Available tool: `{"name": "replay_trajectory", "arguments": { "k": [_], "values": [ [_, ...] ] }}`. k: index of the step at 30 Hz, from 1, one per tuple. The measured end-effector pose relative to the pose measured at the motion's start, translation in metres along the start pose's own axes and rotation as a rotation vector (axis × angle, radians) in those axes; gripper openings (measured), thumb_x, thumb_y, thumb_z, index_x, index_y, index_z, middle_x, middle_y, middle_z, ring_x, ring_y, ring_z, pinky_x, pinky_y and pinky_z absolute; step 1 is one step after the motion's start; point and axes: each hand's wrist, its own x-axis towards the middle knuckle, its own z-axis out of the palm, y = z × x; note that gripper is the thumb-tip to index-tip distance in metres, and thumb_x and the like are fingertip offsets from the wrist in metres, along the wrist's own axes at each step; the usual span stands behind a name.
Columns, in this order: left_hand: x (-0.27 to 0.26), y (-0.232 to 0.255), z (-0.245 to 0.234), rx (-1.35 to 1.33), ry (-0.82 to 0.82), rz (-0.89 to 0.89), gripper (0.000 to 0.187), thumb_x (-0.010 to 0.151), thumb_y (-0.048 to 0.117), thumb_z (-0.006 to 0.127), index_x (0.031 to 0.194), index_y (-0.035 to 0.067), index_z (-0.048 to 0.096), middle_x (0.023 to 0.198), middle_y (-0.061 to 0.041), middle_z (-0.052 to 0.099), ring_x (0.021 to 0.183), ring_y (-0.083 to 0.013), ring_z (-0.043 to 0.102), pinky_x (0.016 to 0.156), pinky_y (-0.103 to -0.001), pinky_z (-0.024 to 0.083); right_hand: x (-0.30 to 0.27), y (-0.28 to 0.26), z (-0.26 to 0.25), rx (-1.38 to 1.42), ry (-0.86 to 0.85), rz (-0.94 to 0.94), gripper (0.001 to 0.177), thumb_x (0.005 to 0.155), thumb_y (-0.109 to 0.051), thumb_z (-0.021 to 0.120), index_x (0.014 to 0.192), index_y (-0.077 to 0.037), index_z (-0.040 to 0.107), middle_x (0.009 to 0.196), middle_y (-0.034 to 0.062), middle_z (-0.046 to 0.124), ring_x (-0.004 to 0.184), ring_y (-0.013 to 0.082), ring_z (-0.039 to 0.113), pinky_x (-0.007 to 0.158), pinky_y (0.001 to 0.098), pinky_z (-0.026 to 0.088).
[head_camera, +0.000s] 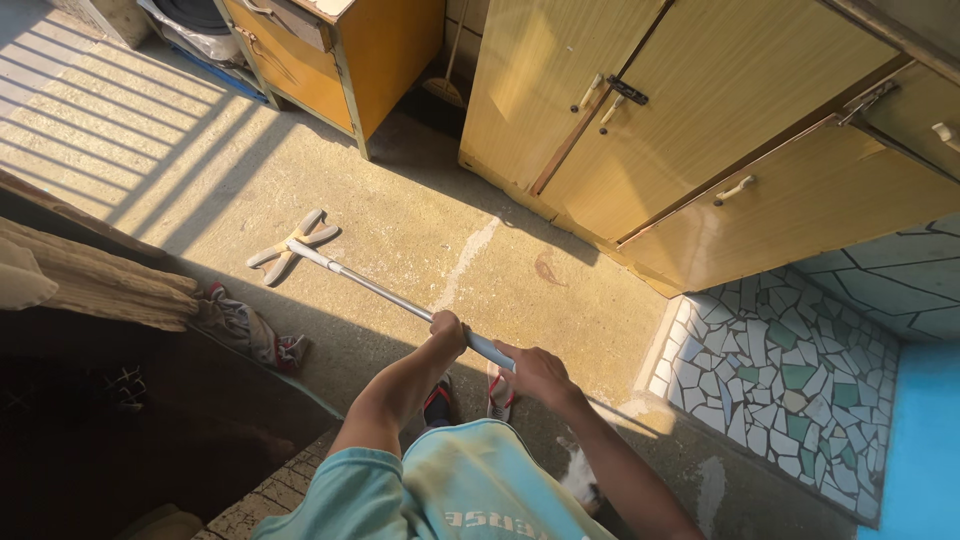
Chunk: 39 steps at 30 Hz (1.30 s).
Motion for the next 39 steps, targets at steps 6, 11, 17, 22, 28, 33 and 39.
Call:
{"name": "replay_trajectory", "arguments": {
  "k": [6,11,17,22,28,33,39],
  "values": [
    [-0.017,-0.042,0.004,-0.013,-0.018,-0.074,0.055,0.109,0.049,0.031,0.105,-0.002,0.052,0.072,-0.015,0.058,0.053,-0.025,0.056,0.048,-0.039,0.05,-0.046,0.015,-0.027,-0.047,0.069,-0.062,0.064,0.092,-0.035,0.069,0.152,-0.036,0.045,0.101,0.0127,0.074,0.093,0.0317,0.073,0.084,0.0447,0.056],
    [-0.012,-0.045,-0.008,-0.022,0.002,-0.097,0.052,0.108,0.047,0.033,0.102,-0.001,0.052,0.07,-0.014,0.057,0.053,-0.0239,0.055,0.048,-0.038,0.05,-0.05,-0.003,-0.013,-0.142,0.07,-0.036,0.067,0.093,-0.03,0.066,0.155,-0.032,0.04,0.097,0.0153,0.074,0.094,0.0347,0.072,0.084,0.0475,0.056],
    [-0.012,-0.031,-0.001,-0.041,0.003,-0.087,0.049,0.107,0.046,0.036,0.098,0.0,0.051,0.069,-0.012,0.055,0.052,-0.0226,0.054,0.047,-0.037,0.049,-0.034,-0.003,-0.008,-0.185,0.049,-0.024,0.067,0.095,-0.036,0.066,0.155,-0.032,0.036,0.097,0.0156,0.073,0.093,0.0347,0.072,0.083,0.0482,0.057],
    [-0.004,-0.007,-0.004,-0.082,0.019,-0.062,0.047,0.106,0.044,0.038,0.095,0.0,0.051,0.068,-0.011,0.054,0.052,-0.0215,0.053,0.047,-0.036,0.049,-0.007,-0.012,0.001,-0.213,0.042,-0.106,0.067,0.097,-0.033,0.064,0.157,-0.026,0.035,0.095,0.0149,0.073,0.091,0.0339,0.073,0.08,0.0482,0.058],
    [0.02,0.05,-0.02,-0.248,-0.078,0.027,0.045,0.106,0.043,0.04,0.091,0.001,0.05,0.066,-0.01,0.053,0.051,-0.0202,0.053,0.046,-0.035,0.048,0.052,-0.05,0.017,-0.28,0.054,-0.216,0.065,0.099,-0.021,0.058,0.158,-0.02,0.032,0.091,0.0143,0.073,0.083,0.0323,0.073,0.072,0.0473,0.058],
    [0.056,0.087,-0.05,-0.477,-0.382,0.042,0.036,0.107,0.043,0.039,0.097,0.009,0.042,0.064,-0.005,0.043,0.048,-0.0159,0.04,0.043,-0.031,0.039,0.093,-0.089,0.052,-0.329,0.117,-0.301,0.067,0.096,-0.009,0.055,0.16,-0.013,0.032,0.087,0.0123,0.075,0.079,0.0294,0.075,0.064,0.0439,0.06],
    [0.068,0.078,-0.087,-0.303,-0.397,0.108,0.044,0.107,0.053,0.029,0.102,0.01,0.042,0.065,-0.004,0.043,0.05,-0.0145,0.042,0.045,-0.03,0.041,0.085,-0.105,0.107,-0.394,0.138,-0.343,0.074,0.096,-0.013,0.057,0.162,-0.008,0.026,0.086,0.0128,0.075,0.076,0.0267,0.076,0.063,0.04,0.059]
  ]
}}
